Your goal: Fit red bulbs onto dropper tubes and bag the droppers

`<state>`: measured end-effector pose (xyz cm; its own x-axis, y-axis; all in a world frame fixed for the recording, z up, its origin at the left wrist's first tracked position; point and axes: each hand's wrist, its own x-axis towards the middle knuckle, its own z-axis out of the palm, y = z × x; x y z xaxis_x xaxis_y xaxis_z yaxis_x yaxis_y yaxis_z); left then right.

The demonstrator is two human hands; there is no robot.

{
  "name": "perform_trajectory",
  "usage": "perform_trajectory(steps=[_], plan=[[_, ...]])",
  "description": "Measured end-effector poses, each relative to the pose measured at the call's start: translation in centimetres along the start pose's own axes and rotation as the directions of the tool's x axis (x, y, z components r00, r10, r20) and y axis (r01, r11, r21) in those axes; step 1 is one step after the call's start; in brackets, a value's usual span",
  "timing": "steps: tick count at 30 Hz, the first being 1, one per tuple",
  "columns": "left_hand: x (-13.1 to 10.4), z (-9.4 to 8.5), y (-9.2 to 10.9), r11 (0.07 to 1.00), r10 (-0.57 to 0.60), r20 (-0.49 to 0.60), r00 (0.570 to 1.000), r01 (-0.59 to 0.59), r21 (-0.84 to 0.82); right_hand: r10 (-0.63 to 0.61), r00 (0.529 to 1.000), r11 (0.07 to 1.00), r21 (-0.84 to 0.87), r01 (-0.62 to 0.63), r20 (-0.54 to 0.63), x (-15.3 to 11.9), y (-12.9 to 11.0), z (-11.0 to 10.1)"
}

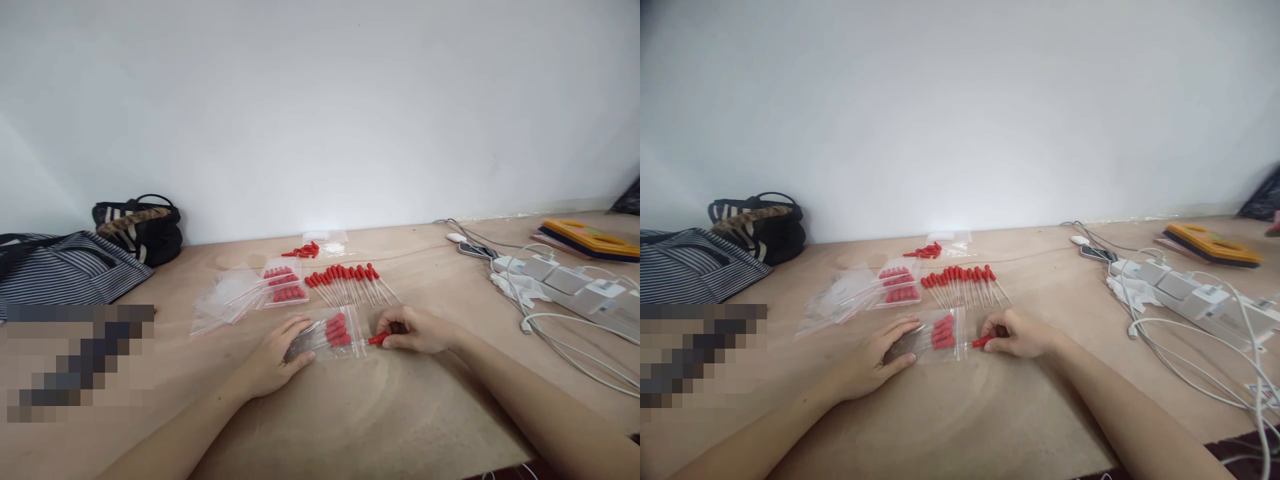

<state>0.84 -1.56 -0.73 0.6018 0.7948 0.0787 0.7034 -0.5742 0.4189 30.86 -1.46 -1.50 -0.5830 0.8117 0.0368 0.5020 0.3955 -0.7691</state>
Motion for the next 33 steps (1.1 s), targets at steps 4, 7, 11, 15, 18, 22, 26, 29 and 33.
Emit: perform_trajectory(steps=[4,7,11,15,18,22,26,29,33], plan=[[0.0,0.1,-0.1,1.0,0.005,-0.008,1.0,-0.005,-0.004,0.001,0.992,0.999,0.054,0.006,-0.129,1.0,-1.0,2.0],[0.0,0.2,-0.2,1.0,0.019,-0.025,1.0,-0.019,-0.012,0.023,0.976,0.996,0.088,-0.004,-0.218,1.6,-1.4,3.2],[0.1,0.2,-0.3,1.0,0.016,-0.028,0.999,-0.016,0.003,0.035,0.98,0.986,0.166,-0.003,-0.193,1.8,-1.0,3.7],[0.1,0.1,-0.2,1.0,0.002,-0.012,1.0,-0.002,0.026,0.059,0.98,0.968,0.25,-0.01,-0.188,1.9,-0.5,3.8],[0.1,0.1,0.0,0.999,0.006,-0.013,1.0,-0.006,0.034,0.094,0.972,0.958,0.284,-0.03,-0.214,2.3,-0.3,4.0],[0.2,0.1,0.1,0.999,-0.004,-0.019,1.0,0.005,0.04,0.097,0.973,0.948,0.317,-0.025,-0.211,3.1,-0.4,4.4],[0.2,0.1,-0.1,1.0,0.002,-0.03,1.0,-0.001,0.029,0.044,0.982,0.945,0.327,0.018,-0.183,3.6,-0.7,5.0],[0.2,0.2,-0.2,1.0,0.004,-0.04,0.999,-0.004,0.021,-0.017,0.984,0.948,0.31,0.072,-0.178,3.8,-1.0,5.3],[0.3,0.2,-0.1,1.0,0.02,-0.047,0.999,-0.018,0.023,-0.059,0.98,0.951,0.286,0.113,-0.189,4.1,-1.2,5.5]])
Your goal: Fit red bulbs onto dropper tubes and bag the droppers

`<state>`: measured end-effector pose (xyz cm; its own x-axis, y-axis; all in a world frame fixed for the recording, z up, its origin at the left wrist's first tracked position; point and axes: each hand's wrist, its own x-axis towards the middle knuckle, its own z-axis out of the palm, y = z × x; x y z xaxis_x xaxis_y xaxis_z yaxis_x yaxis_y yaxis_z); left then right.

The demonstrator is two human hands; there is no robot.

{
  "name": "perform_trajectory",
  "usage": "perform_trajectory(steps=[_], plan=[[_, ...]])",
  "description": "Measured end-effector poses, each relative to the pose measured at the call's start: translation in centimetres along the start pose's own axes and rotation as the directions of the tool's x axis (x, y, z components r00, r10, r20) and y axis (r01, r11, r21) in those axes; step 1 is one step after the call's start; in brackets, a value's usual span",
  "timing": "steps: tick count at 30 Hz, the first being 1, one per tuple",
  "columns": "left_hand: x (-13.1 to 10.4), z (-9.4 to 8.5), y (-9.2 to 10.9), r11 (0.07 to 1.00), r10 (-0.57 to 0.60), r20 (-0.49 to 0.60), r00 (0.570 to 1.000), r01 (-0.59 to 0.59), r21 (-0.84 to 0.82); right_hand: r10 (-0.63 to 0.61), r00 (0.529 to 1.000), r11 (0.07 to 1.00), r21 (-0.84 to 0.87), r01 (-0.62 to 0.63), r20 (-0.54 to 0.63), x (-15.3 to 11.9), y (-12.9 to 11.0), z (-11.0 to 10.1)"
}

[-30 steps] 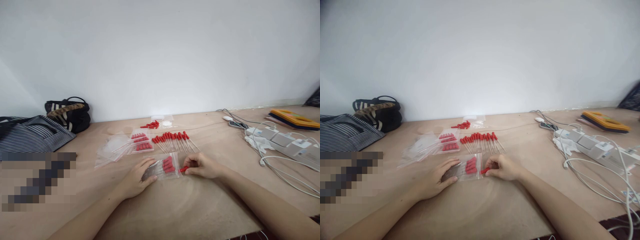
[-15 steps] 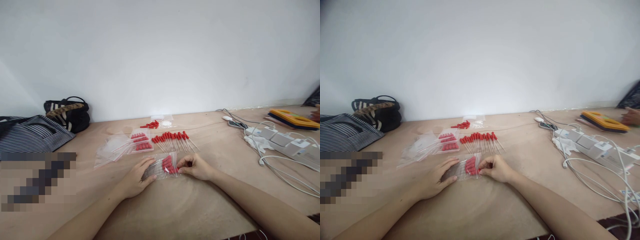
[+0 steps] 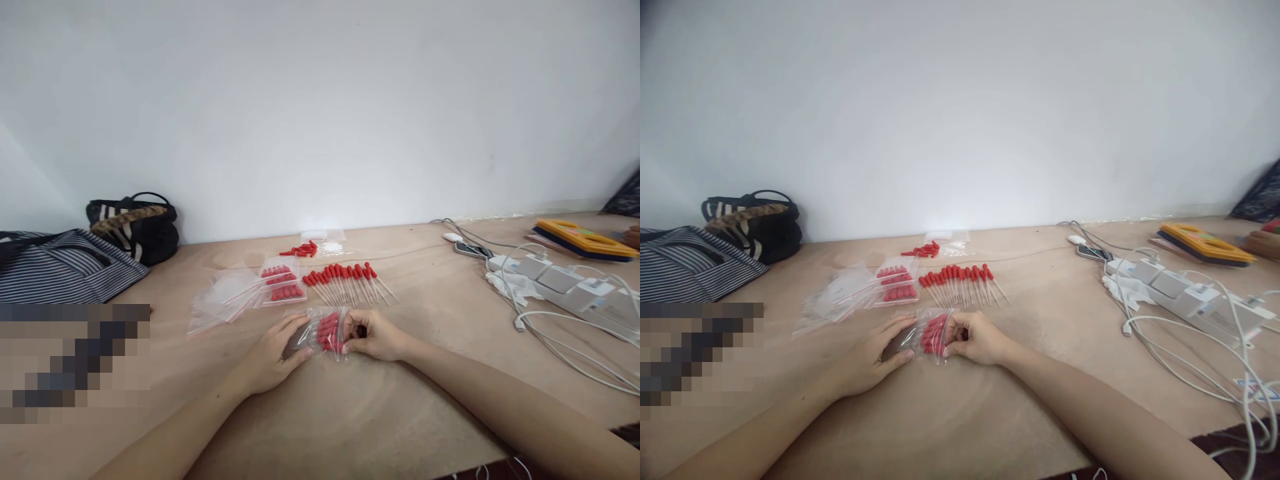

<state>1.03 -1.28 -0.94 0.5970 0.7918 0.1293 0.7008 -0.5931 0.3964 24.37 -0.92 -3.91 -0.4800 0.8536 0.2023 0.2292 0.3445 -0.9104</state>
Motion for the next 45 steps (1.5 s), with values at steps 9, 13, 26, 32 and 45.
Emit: perform_trajectory(steps=[9,13,26,32,45], plan=[[0.0,-0.2,0.0,0.999,0.043,-0.022,0.999,-0.042,0.032,-0.026,0.998,0.994,-0.105,0.02,-0.062,0.5,-0.2,0.6],[0.1,0.0,-0.7,0.994,0.105,-0.035,0.994,-0.104,0.039,-0.065,0.993,0.982,-0.185,0.046,-0.099,0.1,-0.8,1.1],[-0.1,0.4,-0.1,0.901,0.428,-0.288,0.856,-0.383,0.202,-0.269,0.96,0.865,-0.459,0.205,-0.08,0.0,-0.6,-2.4],[-0.3,1.4,2.4,0.734,0.652,-0.165,0.74,-0.56,0.384,-0.314,0.949,0.869,-0.396,0.297,0.024,0.8,0.0,-1.0],[-2.1,0.4,1.3,0.541,0.749,-0.004,0.663,-0.607,0.582,-0.282,0.956,0.736,-0.656,0.165,-0.076,0.7,-1.7,2.8]])
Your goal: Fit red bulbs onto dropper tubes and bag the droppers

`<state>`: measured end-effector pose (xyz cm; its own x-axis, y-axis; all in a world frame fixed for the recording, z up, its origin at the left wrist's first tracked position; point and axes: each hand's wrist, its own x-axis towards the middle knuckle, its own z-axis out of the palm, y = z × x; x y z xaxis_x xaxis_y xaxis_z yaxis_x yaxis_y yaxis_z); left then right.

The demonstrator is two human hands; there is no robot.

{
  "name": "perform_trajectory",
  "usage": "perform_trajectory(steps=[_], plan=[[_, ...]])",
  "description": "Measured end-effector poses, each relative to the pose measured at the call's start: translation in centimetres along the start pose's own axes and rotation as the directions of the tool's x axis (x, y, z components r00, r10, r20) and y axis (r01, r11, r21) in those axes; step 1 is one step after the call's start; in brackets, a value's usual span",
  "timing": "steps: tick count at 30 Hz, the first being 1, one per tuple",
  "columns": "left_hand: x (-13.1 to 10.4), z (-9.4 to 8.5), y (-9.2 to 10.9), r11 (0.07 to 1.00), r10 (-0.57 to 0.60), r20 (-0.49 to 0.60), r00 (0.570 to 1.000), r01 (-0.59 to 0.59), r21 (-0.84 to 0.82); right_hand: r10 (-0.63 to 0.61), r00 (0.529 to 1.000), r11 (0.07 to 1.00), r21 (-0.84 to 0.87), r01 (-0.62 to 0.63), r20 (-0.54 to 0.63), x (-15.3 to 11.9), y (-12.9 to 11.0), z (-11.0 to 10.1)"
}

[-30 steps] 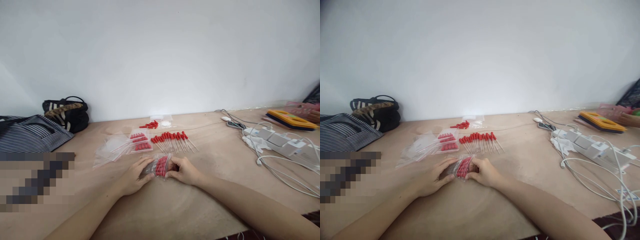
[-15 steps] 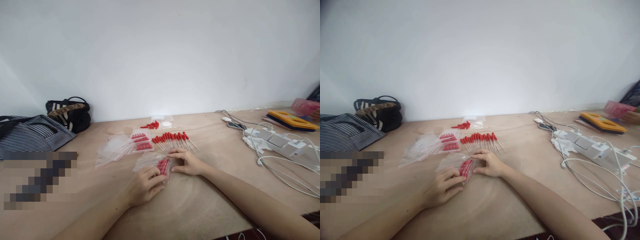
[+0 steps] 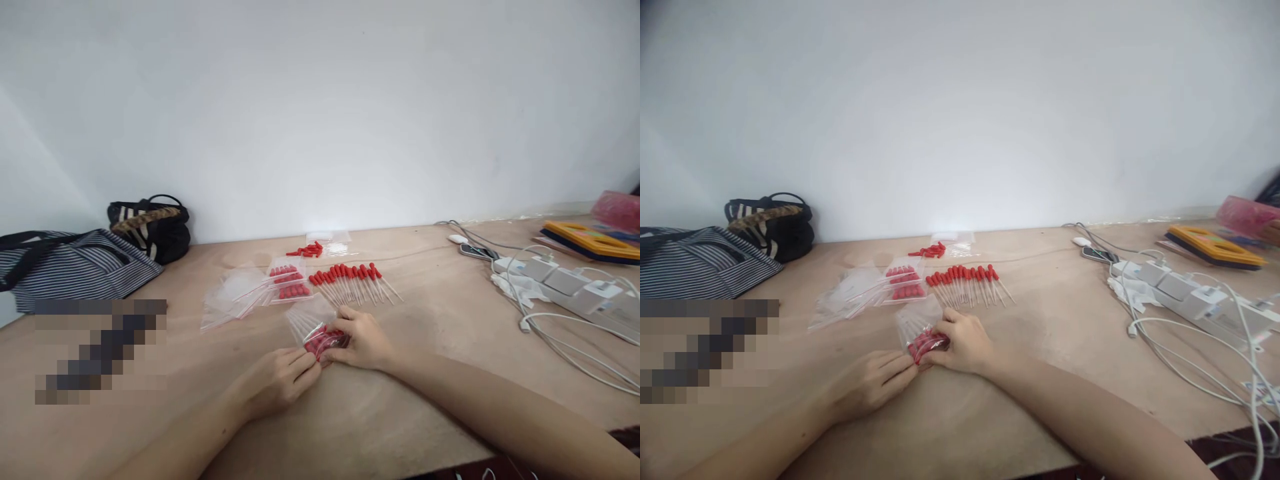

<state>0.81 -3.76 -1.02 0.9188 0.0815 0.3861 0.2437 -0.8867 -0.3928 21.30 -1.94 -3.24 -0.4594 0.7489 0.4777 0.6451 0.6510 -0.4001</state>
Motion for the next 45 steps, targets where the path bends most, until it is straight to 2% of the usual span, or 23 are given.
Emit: perform_trajectory(steps=[8,11,15,19,22,26,32,40,45], plan=[[-1.6,-0.1,-0.5,0.999,-0.022,-0.019,1.0,0.021,-0.047,0.127,0.991,0.992,-0.007,-0.126,0.034,1.1,-2.0,1.0],[-2.2,-0.4,-1.1,0.997,-0.051,-0.033,0.998,0.049,-0.066,0.048,0.997,0.991,0.122,-0.054,0.054,1.0,-1.3,0.6],[-3.1,-0.7,-1.5,0.996,-0.07,-0.081,0.994,0.065,-0.057,-0.074,0.994,0.946,0.321,0.044,0.08,0.0,0.6,-0.4],[-3.6,-0.5,-1.6,0.991,-0.13,-0.121,0.984,0.132,0.012,-0.181,0.982,0.918,0.369,0.146,0.062,-1.2,1.7,-0.8],[-3.3,-0.3,-1.7,0.995,-0.077,-0.121,0.99,0.084,0.053,-0.252,0.968,0.935,0.256,0.245,-0.006,-1.6,1.9,-0.4],[-2.2,-0.2,-1.7,0.998,-0.034,-0.146,0.989,0.041,0.044,-0.34,0.938,0.94,-0.006,0.34,-0.072,-1.2,2.0,0.2],[-2.0,0.3,-1.7,0.996,-0.09,-0.229,0.969,0.093,0.001,-0.507,0.859,0.82,-0.351,0.452,-0.078,0.0,2.3,-0.3],[-2.4,1.0,-2.4,0.995,-0.089,-0.256,0.963,0.099,0.027,-0.603,0.798,0.711,-0.459,0.532,-0.01,0.4,2.6,-0.4],[-2.1,0.9,-2.2,0.99,-0.126,-0.259,0.958,0.138,0.027,-0.617,0.786,0.7,-0.486,0.524,-0.042,0.3,2.2,-0.5]])
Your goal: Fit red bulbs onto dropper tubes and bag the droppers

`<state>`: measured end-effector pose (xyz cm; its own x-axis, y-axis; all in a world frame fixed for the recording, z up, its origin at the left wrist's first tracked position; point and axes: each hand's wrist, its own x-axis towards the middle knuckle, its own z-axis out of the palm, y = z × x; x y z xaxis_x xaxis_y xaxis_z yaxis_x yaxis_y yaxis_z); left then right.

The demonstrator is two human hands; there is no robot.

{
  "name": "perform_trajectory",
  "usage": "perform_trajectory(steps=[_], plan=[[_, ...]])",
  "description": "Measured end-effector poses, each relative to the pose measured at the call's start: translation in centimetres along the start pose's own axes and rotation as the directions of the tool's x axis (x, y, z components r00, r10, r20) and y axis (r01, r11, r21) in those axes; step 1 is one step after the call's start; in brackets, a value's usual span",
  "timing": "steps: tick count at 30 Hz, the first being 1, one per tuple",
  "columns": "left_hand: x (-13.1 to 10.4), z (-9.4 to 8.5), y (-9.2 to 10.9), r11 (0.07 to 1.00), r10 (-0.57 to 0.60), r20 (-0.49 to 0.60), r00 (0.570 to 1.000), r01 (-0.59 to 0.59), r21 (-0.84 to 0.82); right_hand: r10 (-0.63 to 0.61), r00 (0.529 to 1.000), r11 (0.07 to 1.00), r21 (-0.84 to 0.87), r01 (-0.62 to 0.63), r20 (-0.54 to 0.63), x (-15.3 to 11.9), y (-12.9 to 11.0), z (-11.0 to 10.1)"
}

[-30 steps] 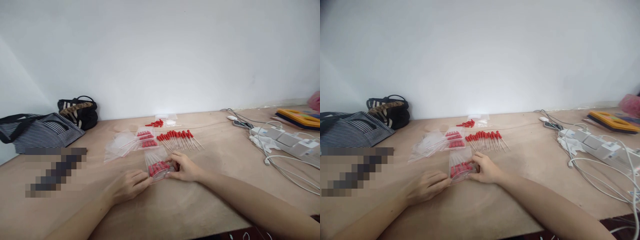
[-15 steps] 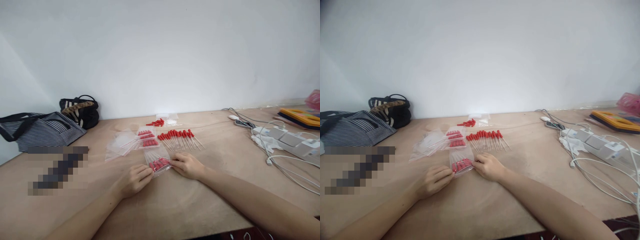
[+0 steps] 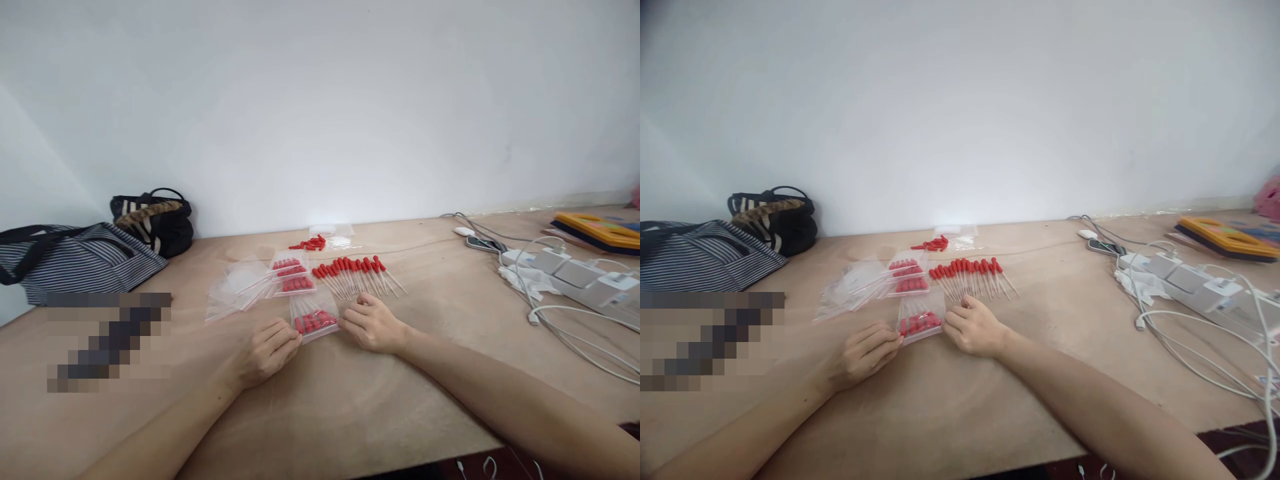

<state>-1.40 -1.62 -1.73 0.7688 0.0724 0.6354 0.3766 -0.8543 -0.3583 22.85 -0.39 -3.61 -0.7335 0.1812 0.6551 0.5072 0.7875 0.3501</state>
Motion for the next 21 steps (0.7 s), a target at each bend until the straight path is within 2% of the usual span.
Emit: perform_trajectory(steps=[7,14,17,21], plan=[[-0.1,-0.2,0.0,0.998,-0.058,-0.031,0.998,0.058,-0.011,0.072,0.995,0.997,0.042,-0.069,-0.072,-0.8,0.3,0.0],[0.3,0.2,-0.3,0.993,-0.094,-0.037,0.995,0.091,-0.074,0.006,0.998,1.0,0.015,-0.005,-0.06,-0.4,0.6,-0.2],[0.6,0.5,-0.4,0.996,-0.052,-0.02,0.998,0.05,-0.08,-0.032,0.997,0.999,-0.016,0.031,-0.065,-0.2,0.5,-0.3],[0.9,1.1,-0.5,0.995,-0.008,-0.053,0.999,0.003,-0.098,-0.048,0.997,0.998,-0.047,0.045,-0.052,-0.2,0.5,-0.3]])
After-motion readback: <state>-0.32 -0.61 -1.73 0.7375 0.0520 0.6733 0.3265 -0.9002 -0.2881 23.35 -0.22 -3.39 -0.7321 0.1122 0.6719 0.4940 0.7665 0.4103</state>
